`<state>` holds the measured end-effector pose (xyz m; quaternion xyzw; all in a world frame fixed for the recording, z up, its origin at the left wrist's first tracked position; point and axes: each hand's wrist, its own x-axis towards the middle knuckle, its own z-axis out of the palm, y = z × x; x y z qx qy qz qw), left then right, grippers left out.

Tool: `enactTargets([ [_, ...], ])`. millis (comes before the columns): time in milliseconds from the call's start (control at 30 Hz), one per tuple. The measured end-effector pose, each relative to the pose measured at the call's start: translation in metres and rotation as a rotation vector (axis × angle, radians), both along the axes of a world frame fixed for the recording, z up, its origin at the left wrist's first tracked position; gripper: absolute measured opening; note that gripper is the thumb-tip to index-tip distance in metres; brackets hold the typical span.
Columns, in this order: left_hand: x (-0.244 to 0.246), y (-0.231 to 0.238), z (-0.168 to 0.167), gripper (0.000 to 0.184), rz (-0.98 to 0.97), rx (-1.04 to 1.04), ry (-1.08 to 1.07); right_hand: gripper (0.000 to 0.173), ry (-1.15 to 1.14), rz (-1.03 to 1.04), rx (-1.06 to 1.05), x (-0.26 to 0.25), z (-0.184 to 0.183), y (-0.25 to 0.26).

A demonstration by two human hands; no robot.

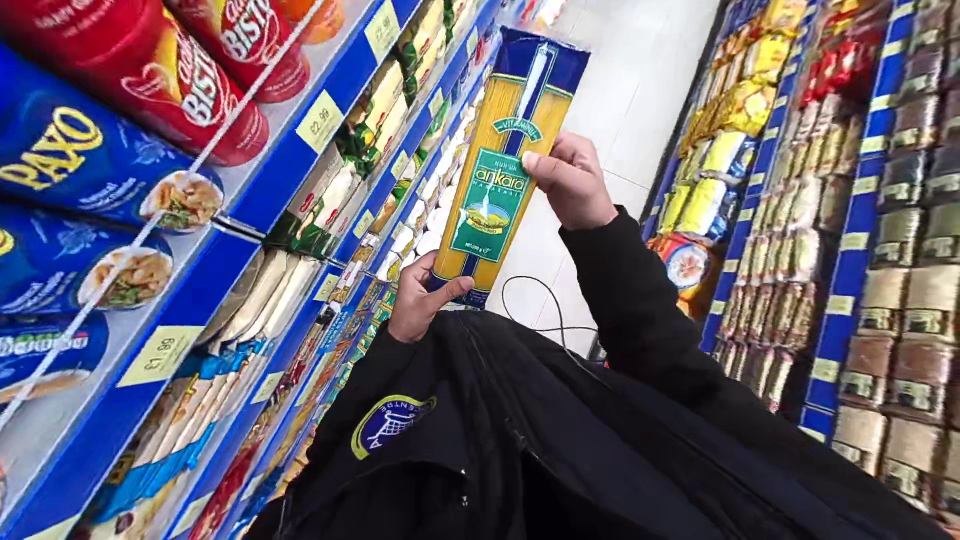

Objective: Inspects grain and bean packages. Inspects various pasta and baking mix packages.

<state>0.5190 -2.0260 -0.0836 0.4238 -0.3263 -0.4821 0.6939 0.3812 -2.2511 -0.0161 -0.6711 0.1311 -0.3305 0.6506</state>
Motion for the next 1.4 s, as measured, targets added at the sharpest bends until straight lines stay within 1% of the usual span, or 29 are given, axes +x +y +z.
enactTargets([
  [200,-0.009,-0.029,0.003,0.042,-0.029,-0.010,0.005,0.022,-0.008,-0.046,-0.012,-0.013,0.004,-0.022],
  [400,-0.028,-0.054,-0.003,0.040,-0.030,-0.027,-0.012,0.022,-0.015,-0.049,0.028,-0.028,-0.002,-0.047],
  [467,-0.027,-0.060,-0.003,0.040,-0.035,-0.026,-0.012,0.024,-0.003,-0.046,0.050,-0.028,-0.002,-0.053],
  [567,-0.025,-0.068,0.001,0.041,-0.049,-0.005,0.005,0.020,0.007,-0.078,0.065,-0.028,0.001,-0.057],
  [633,-0.019,-0.073,0.003,0.040,-0.068,-0.006,0.011,0.020,-0.005,-0.094,0.075,-0.026,0.002,-0.059],
  [867,0.010,-0.074,0.001,0.041,-0.134,-0.012,-0.027,0.021,0.014,-0.206,0.038,-0.013,0.001,-0.047],
  [1000,0.025,-0.075,-0.002,0.042,-0.149,0.017,-0.045,0.020,-0.025,-0.234,0.055,-0.004,-0.004,-0.041],
  [1100,0.035,-0.077,-0.007,0.042,-0.149,0.016,-0.062,0.025,-0.027,-0.238,0.077,0.002,-0.005,-0.036],
  [1233,0.042,-0.079,-0.011,0.043,-0.136,0.026,-0.077,0.030,-0.042,-0.302,0.175,0.012,-0.003,-0.027],
  [1400,0.050,-0.076,-0.012,0.043,-0.171,0.062,-0.053,0.024,-0.014,-0.348,0.221,0.020,-0.007,-0.023],
])
